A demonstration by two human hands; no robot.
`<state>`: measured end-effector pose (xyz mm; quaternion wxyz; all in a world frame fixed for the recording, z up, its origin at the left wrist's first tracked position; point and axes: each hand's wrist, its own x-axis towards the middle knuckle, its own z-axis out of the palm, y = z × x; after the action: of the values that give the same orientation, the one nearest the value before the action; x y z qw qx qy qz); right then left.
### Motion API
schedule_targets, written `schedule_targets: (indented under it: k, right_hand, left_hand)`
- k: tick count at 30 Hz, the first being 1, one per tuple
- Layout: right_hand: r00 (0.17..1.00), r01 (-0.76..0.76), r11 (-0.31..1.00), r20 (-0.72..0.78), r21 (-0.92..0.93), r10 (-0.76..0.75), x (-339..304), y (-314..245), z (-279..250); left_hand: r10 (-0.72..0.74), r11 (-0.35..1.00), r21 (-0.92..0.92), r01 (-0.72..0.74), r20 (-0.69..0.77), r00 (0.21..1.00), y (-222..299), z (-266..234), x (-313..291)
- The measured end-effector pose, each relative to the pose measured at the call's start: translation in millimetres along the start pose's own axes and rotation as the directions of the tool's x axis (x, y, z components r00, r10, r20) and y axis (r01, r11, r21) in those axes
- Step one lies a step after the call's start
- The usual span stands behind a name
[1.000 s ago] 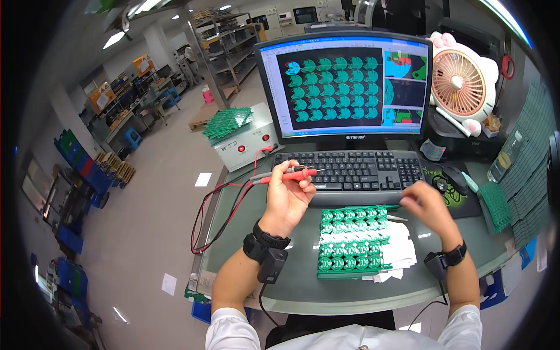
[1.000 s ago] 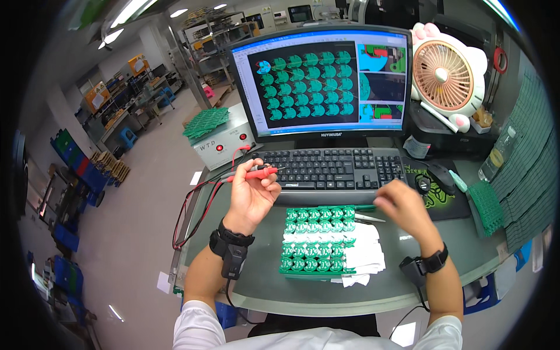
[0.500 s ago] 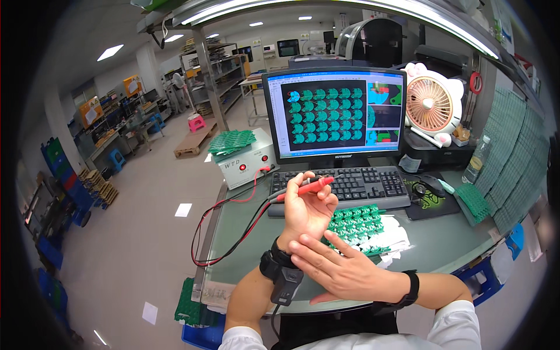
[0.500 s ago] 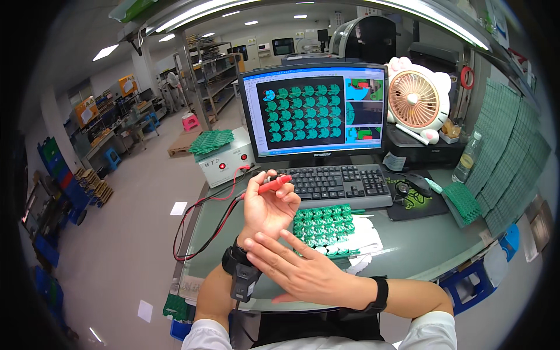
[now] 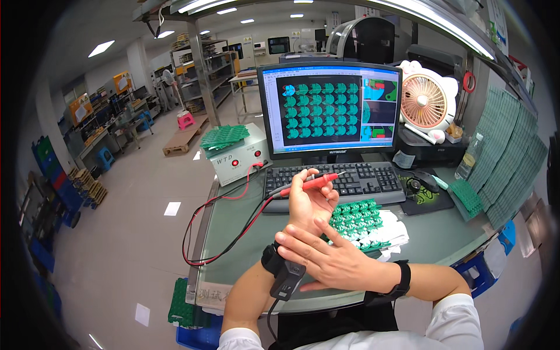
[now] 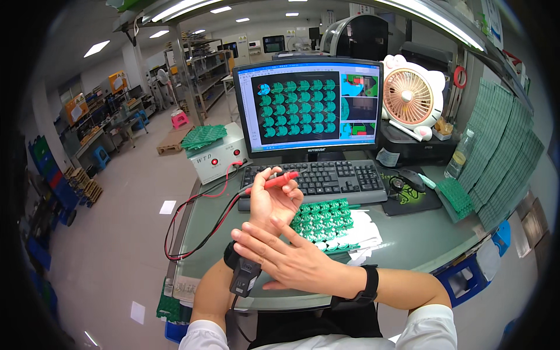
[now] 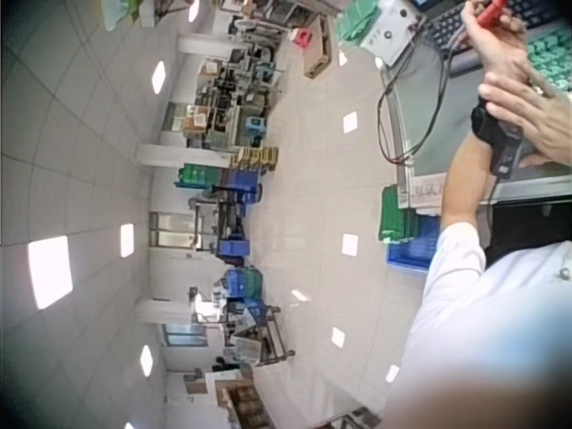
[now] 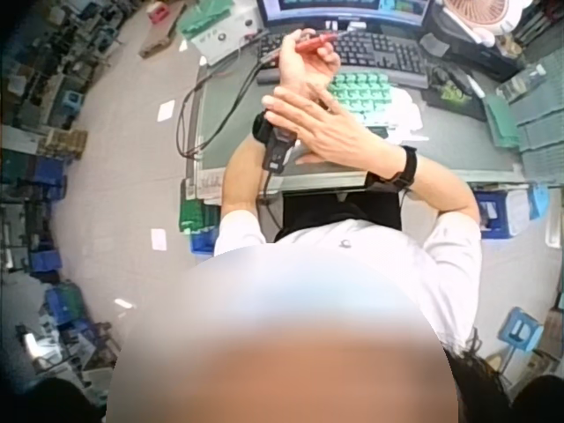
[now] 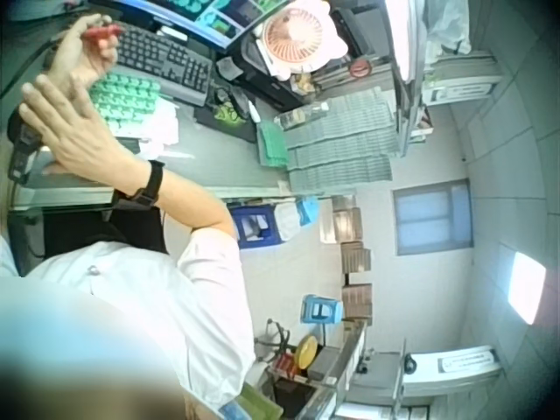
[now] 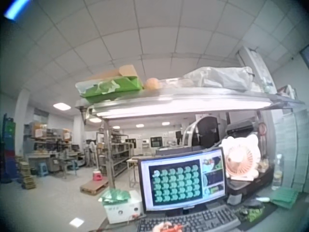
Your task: Use testing probes to check circuits on a green PCB array at a workstation.
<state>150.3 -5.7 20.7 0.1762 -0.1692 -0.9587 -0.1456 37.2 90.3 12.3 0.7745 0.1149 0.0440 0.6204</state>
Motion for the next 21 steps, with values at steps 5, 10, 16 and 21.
schedule_targets:
  k: [5, 10, 16, 21]
  right_hand:
    - [0.998, -0.054, 0.996, -0.041, -0.075, 0.051, 1, 0, 3]
    - [0.992, -0.094, 0.996, -0.082, 0.002, 0.093, 9, -16, 8]
    - [0.996, 0.004, 0.986, -0.089, -0.164, -0.019, 18, -2, 4]
    - [0.993, 0.122, 0.963, 0.036, -0.24, -0.116, 20, 5, 1]
  left_hand:
    - [0.013, 0.997, -0.072, -0.014, -0.015, 1.0, 13, 5, 1]
    - [0.068, 0.987, -0.145, -0.066, 0.008, 0.998, 23, 16, -2]
    - [0.122, 0.984, -0.134, -0.118, 0.024, 0.992, 29, 14, -2]
    - [0.108, 0.991, -0.074, -0.111, -0.036, 0.993, 27, 5, 2]
